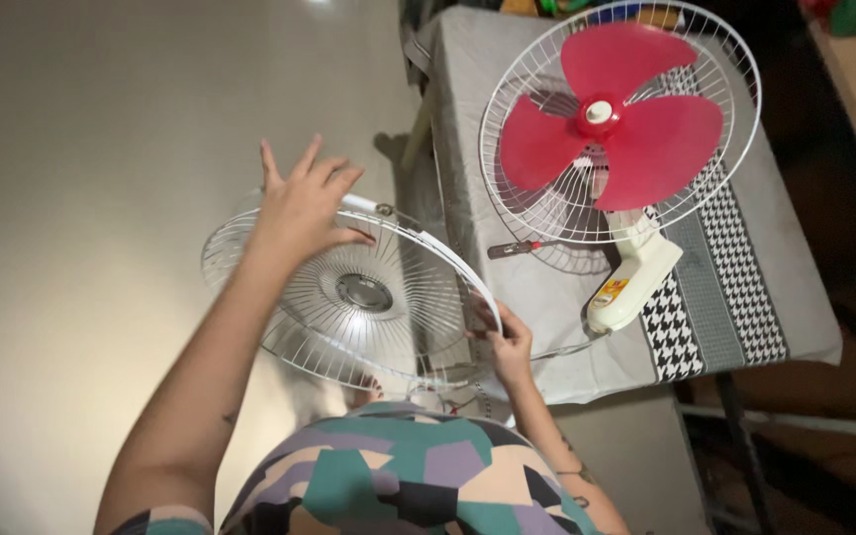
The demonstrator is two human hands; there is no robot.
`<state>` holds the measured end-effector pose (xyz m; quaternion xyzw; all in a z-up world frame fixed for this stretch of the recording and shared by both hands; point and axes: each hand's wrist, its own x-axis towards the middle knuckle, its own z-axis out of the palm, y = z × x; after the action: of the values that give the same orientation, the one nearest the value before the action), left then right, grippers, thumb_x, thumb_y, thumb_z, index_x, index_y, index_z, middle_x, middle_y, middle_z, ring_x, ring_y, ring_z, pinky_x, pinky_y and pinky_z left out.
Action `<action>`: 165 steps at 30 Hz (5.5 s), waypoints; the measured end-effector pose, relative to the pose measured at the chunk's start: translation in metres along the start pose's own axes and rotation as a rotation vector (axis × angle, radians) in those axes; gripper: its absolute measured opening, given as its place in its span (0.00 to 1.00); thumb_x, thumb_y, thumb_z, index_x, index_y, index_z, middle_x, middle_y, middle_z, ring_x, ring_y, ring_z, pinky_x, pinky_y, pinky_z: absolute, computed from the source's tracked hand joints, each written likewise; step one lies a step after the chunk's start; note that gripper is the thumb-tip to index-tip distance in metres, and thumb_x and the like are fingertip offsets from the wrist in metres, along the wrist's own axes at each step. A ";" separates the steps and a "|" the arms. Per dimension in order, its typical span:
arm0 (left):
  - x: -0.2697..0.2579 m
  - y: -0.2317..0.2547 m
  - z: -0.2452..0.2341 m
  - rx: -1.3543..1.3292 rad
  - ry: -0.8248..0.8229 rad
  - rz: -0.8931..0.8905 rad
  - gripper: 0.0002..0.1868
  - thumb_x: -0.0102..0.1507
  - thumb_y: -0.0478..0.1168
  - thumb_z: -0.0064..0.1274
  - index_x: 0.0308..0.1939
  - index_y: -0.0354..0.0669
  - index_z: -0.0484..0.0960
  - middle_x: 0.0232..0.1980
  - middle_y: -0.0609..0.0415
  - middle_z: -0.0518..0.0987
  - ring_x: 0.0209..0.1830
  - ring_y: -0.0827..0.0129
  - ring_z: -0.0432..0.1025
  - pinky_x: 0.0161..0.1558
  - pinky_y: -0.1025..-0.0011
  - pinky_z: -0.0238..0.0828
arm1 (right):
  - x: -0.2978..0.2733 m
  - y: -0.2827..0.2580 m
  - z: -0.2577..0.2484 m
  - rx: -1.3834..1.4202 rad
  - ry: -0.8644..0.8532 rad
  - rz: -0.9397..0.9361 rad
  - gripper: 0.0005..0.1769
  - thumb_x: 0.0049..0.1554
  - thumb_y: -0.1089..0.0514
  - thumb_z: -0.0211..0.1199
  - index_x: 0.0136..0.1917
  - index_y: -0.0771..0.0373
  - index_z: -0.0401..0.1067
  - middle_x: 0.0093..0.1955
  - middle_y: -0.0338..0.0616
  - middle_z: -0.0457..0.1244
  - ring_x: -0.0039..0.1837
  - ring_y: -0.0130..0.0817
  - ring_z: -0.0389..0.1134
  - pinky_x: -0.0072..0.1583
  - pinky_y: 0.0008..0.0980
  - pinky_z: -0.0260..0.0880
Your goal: The person reassembles an electric fan by attaching the front grille to the fan body and securing it with a screwdriver. They align the grille, insert the screw, and tighten it to complete the assembly.
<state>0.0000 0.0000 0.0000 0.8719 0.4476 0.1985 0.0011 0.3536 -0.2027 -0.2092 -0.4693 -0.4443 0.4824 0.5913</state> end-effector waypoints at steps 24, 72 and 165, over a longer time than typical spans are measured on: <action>0.262 -0.048 0.105 -0.640 -0.515 0.729 0.24 0.52 0.65 0.63 0.28 0.49 0.85 0.30 0.59 0.82 0.29 0.59 0.77 0.31 0.61 0.71 | 0.091 -0.028 0.064 0.112 0.313 0.169 0.58 0.44 0.54 0.78 0.82 0.51 0.52 0.80 0.46 0.50 0.80 0.39 0.51 0.72 0.38 0.57; 0.382 -0.026 0.132 -0.656 -0.856 1.420 0.23 0.50 0.65 0.66 0.34 0.53 0.90 0.25 0.48 0.82 0.30 0.51 0.77 0.36 0.56 0.72 | 0.285 -0.194 0.144 0.284 1.057 -0.321 0.23 0.73 0.55 0.54 0.74 0.72 0.62 0.59 0.55 0.67 0.45 0.39 0.70 0.47 0.35 0.73; -0.028 0.208 0.212 -1.058 -0.821 1.128 0.06 0.67 0.35 0.52 0.41 0.41 0.85 0.74 0.40 0.73 0.68 0.48 0.71 0.67 0.53 0.62 | -0.267 -0.064 0.260 -0.285 2.263 -0.204 0.10 0.61 0.65 0.62 0.50 0.64 0.61 0.50 0.49 0.69 0.46 0.31 0.73 0.50 0.29 0.77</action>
<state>0.2216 -0.1091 -0.1675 0.8510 -0.2368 0.0216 0.4681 0.0717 -0.4391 -0.1223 -0.6591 0.2557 -0.3214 0.6301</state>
